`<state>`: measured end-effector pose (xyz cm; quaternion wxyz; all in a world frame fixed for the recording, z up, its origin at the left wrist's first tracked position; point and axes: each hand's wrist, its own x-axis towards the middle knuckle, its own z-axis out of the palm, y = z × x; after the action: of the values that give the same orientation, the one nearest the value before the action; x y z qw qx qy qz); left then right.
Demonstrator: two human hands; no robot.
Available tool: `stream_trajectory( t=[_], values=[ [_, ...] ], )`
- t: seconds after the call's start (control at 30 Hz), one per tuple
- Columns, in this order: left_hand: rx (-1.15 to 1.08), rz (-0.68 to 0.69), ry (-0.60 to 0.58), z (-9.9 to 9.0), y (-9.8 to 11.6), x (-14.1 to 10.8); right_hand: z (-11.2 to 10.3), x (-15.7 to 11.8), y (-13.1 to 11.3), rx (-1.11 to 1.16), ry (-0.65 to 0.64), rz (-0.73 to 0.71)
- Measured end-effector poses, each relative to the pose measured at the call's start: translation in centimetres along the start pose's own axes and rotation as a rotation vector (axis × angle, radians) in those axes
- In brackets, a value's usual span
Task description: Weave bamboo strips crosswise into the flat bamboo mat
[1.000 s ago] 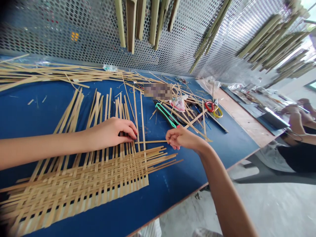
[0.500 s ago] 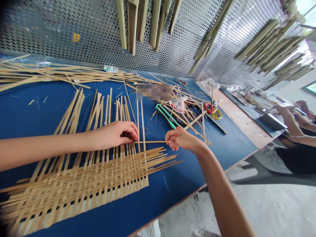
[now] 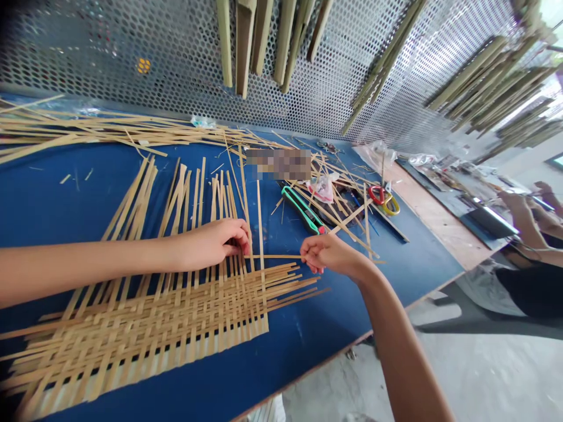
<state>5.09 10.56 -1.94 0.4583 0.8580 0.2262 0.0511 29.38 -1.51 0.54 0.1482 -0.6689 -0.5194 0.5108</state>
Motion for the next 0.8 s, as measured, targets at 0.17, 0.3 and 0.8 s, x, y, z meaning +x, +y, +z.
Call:
stream_trajectory(
  t=[0.17, 0.3, 0.8],
  values=[
    [0.024, 0.017, -0.051, -0.8, 0.6, 0.1, 0.3, 0.0, -0.5, -0.001, -0.006, -0.002],
    [0.034, 0.027, -0.047, -1.6, 0.8, -0.2, 0.6, 0.1, -0.8, 0.008, -0.027, -0.018],
    [0.724, 0.703, -0.198, -4.2, 0.3, 0.9, 0.3, -0.3, 0.0, 0.100, -0.060, -0.059]
  ],
)
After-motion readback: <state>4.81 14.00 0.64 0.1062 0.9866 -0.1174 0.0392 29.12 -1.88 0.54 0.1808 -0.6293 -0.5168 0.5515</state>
